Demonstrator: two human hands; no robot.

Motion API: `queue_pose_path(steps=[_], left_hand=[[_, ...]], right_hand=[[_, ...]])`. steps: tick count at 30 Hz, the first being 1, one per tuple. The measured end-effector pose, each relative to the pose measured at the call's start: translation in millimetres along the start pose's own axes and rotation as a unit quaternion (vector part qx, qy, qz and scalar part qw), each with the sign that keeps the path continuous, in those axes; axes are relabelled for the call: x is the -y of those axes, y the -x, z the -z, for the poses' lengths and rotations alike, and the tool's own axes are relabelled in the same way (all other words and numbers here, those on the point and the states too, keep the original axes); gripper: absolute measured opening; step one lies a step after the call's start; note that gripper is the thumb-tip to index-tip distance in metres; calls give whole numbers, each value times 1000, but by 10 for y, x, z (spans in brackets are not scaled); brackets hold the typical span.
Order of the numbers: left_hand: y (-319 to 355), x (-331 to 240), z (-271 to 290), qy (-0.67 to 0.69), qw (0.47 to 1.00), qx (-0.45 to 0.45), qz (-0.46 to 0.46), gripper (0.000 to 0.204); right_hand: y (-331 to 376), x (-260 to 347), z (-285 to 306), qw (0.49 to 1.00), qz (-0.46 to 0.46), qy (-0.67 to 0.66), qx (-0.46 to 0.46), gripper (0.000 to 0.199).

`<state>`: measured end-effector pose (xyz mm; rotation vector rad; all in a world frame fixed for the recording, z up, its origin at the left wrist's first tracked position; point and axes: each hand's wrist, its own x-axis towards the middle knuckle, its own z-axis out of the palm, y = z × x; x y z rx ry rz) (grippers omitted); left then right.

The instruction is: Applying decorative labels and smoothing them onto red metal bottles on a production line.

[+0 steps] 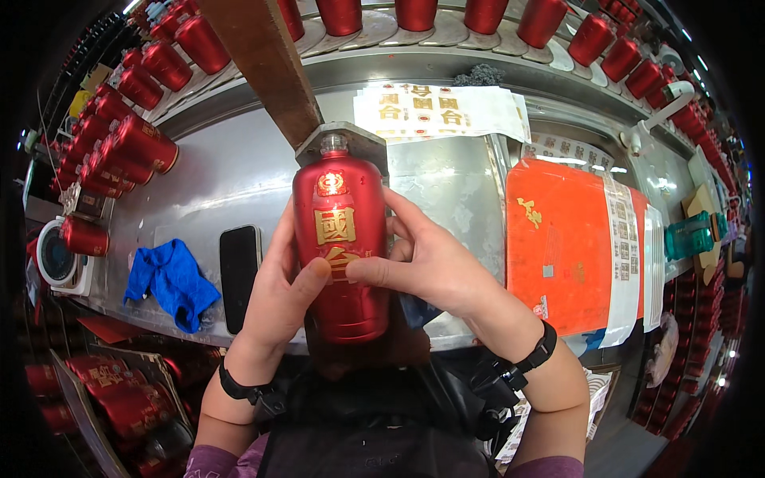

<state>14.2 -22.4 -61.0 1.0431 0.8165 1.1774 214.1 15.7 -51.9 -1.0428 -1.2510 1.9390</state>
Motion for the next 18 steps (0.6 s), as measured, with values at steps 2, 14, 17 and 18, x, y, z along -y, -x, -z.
queue_pose_path(steps=[2, 14, 17, 18], left_hand=[[-26, -38, -18, -12, 1000, -11, 15, 83], [-311, -258, -54, -49, 994, -80, 61, 79], [-322, -228, -35, -60, 993, -76, 65, 81], [-320, -226, -33, -55, 993, -76, 66, 82]], right_hand=[[-6, 67, -13, 1000, -16, -3, 0, 90], [64, 217, -167, 999, -17, 51, 10, 91], [55, 209, -180, 998, -28, 57, 10, 93], [50, 188, -174, 998, -27, 53, 10, 95]])
